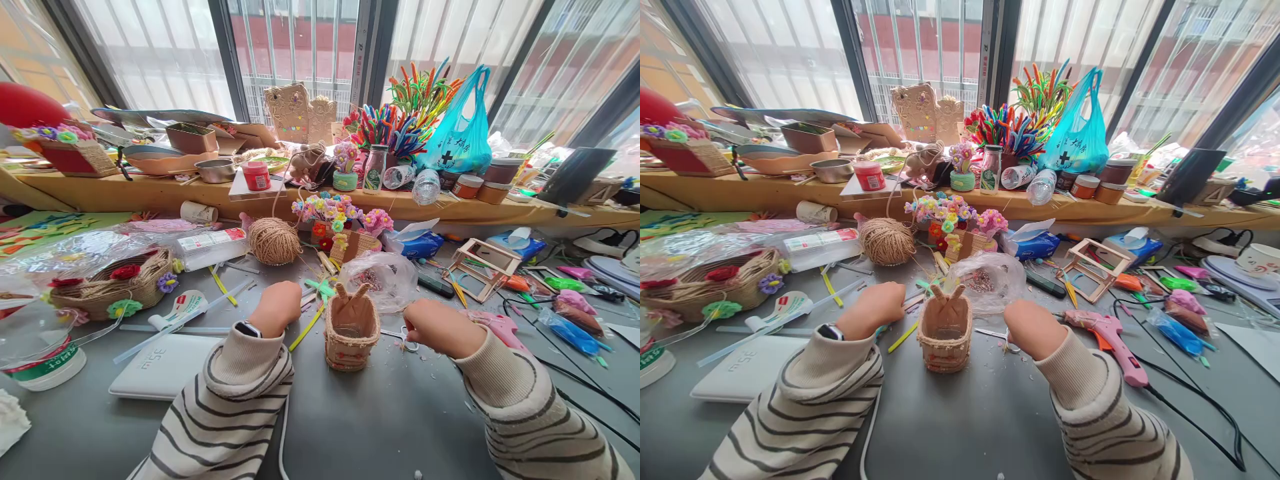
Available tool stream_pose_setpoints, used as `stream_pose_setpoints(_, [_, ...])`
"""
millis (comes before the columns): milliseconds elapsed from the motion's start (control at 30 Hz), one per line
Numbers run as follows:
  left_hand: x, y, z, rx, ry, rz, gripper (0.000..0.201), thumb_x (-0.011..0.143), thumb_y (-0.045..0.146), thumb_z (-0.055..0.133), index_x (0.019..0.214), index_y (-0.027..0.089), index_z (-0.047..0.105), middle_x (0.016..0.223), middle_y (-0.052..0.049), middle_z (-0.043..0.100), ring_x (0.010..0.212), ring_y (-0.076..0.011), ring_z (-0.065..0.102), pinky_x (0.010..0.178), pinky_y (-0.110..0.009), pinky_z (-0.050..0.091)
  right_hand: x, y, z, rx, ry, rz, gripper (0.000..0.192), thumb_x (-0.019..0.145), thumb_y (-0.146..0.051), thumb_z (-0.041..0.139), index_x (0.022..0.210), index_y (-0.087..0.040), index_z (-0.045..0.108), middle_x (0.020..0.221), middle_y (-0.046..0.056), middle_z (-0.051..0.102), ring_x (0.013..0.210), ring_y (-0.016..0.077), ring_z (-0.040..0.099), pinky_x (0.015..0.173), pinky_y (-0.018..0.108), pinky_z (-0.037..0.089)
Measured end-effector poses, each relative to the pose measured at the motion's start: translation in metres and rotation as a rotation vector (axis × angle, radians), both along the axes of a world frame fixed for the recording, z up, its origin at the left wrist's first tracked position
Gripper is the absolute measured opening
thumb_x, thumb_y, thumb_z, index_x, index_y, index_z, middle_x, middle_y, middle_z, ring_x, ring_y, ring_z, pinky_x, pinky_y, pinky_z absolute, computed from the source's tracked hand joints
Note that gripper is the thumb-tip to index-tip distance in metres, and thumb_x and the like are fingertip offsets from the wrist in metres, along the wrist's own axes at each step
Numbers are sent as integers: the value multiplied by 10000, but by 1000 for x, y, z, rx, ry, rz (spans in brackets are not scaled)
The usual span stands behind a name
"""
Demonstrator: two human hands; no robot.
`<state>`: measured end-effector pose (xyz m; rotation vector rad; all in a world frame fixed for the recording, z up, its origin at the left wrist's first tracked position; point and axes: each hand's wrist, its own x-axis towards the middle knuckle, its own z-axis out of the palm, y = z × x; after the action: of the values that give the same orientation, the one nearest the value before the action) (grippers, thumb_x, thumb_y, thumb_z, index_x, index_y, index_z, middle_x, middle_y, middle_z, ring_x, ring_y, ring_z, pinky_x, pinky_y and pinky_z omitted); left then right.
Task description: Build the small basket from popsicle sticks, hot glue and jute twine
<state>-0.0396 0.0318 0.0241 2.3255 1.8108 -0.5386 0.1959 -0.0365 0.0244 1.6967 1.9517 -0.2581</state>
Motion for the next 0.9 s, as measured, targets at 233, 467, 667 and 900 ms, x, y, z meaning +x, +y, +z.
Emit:
stream_pose_setpoints(233, [-6, 1, 7, 80, -42, -6, 299, 837, 311, 499, 1095, 161, 503, 1099, -72, 540, 934, -187, 554, 778, -388, 481, 0, -4, 5, 66, 52, -5, 236, 836, -338, 483, 933, -144, 573, 929, 46, 599, 799, 120, 570, 721, 314, 479])
stream_pose_setpoints(467, [-29, -19, 47, 258, -92, 7, 215, 860, 300, 446, 964, 145, 553, 956, -52, 593, 840, -162, 573, 748, -359, 470, 1, -5, 18, 393, 200, -60, 161, 816, -258, 486, 795, -152, 605, 813, 73, 644, 744, 159, 582, 630, 275, 407])
stream_pose_setpoints(667, [-35, -27, 60, 321, -171, 5, 265, 856, 221, 315, 943, 156, 558, 868, -87, 641, 788, -226, 598, 643, -300, 421, -4, -7, 28, 566, 317, -90, 194, 835, -294, 428, 767, -197, 582, 792, 26, 651, 720, 151, 568, 595, 247, 349])
stream_pose_setpoints(900, [-40, -18, 48, 238, -224, -43, 296, 768, -2, 337, 932, 98, 562, 903, -89, 623, 841, -165, 577, 715, -250, 431, -2, -6, 24, 588, 338, -81, 190, 823, -308, 449, 743, -194, 579, 742, 27, 641, 678, 151, 557, 563, 244, 329])
